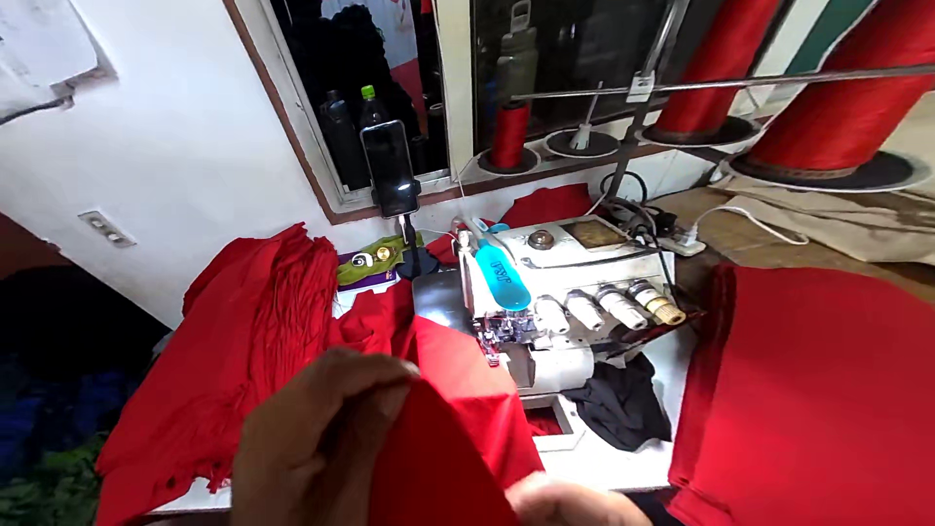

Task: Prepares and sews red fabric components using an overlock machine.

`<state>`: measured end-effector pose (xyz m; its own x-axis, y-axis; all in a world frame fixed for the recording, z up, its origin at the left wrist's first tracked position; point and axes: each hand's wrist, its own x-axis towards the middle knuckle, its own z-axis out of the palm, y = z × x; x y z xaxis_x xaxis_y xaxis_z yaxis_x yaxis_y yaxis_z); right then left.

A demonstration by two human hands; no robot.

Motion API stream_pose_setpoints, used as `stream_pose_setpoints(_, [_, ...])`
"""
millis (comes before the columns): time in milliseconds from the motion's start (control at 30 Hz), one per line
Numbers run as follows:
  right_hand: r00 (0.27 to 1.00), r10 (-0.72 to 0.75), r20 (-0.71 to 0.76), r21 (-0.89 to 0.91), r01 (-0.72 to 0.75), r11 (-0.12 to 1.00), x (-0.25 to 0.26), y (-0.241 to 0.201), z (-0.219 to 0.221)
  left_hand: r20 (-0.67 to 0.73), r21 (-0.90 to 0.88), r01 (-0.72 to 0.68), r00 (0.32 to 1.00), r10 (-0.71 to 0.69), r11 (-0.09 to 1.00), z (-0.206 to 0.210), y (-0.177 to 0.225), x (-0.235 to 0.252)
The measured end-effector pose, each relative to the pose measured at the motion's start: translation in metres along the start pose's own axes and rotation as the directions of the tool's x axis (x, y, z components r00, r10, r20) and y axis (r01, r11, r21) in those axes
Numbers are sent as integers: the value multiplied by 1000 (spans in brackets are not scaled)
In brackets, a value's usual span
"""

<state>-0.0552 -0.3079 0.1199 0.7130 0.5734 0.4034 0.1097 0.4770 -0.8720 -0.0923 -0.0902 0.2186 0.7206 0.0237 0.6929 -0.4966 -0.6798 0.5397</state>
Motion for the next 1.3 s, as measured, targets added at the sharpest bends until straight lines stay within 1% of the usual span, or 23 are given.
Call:
stream_pose_setpoints(33, [992,68,-102,-15,-70,997,0,0,1,-33,66,-13,999,15,998,8,-7,6])
stream_pose_setpoints(67, [965,144,-220,-63,-161,985,0,6,0,-40,135,-13,999,18,991,23,-20,9])
stream_pose_setpoints(100, [921,195,-336,-167,-262,950,-1,17,-4,-21,187,17,1000,-14,982,42,-37,9])
stream_pose_setpoints(133, [870,209,-447,-288,-361,887,-5,33,-11,23,203,88,995,-95,975,63,-55,7])
stream_pose_setpoints(200, [786,93,-611,-456,-445,771,-15,64,-24,164,132,269,943,-288,954,98,-88,1])
stream_pose_setpoints(233, [744,36,-668,-478,-465,745,-16,72,-29,216,91,334,913,-346,938,111,-99,-1])
stream_pose_setpoints(267, [692,22,-722,-446,-490,749,-15,78,-34,239,61,359,901,-363,931,120,-108,-4])
stream_pose_setpoints(300, [649,62,-758,-379,-516,768,-11,81,-40,238,44,356,904,-356,934,128,-116,-7])
stream_pose_setpoints(367, [610,279,-742,-165,-569,805,3,84,-48,234,9,365,905,-357,931,136,-124,-11])
stream_pose_setpoints(400, [616,386,-686,-73,-587,806,12,85,-50,233,-18,371,905,-357,929,137,-126,-13])
stream_pose_setpoints(433, [647,446,-618,-15,-577,816,19,84,-49,229,-59,376,907,-354,925,137,-126,-17])
stream_pose_setpoints(500, [726,421,-543,33,-483,875,27,84,-45,228,-157,398,905,-359,904,132,-118,-30])
stream_pose_setpoints(567, [781,306,-544,9,-360,933,32,86,-41,202,-211,387,916,-347,898,121,-102,-44])
stream_pose_setpoints(633, [789,249,-562,-60,-339,939,31,80,-35,171,-210,285,952,-252,935,104,-78,-54])
stream_pose_setpoints(700, [806,192,-559,-142,-322,936,27,73,-30,180,-251,117,981,-73,961,83,-45,-51])
stream_pose_setpoints(767, [820,147,-553,-200,-302,932,24,67,-23,216,-269,-3,974,63,963,67,-17,-40])
stream_pose_setpoints(800, [827,124,-548,-221,-286,932,23,65,-20,209,-253,-37,974,92,967,66,-13,-38])
stream_pose_setpoints(833, [837,101,-537,-250,-272,929,22,62,-18,188,-204,-44,979,83,978,71,-20,-39])
stream_pose_setpoints(900, [842,87,-533,-300,-284,911,20,61,-14,138,-90,45,990,-32,995,89,-47,-50])
stream_pose_setpoints(967, [850,103,-516,-304,-294,906,17,60,-12,120,-68,116,987,-107,991,96,-61,-57])
stream_pose_setpoints(1067, [871,113,-478,-294,-280,914,12,57,-11,129,-14,124,984,-121,992,95,-59,-58])
stream_pose_setpoints(1200, [889,117,-442,-325,-280,903,12,53,-9,135,-3,123,983,-121,992,93,-59,-57])
stream_pose_setpoints(1300, [931,49,-362,-419,-209,884,11,51,-10,131,23,136,982,-138,990,90,-58,-55])
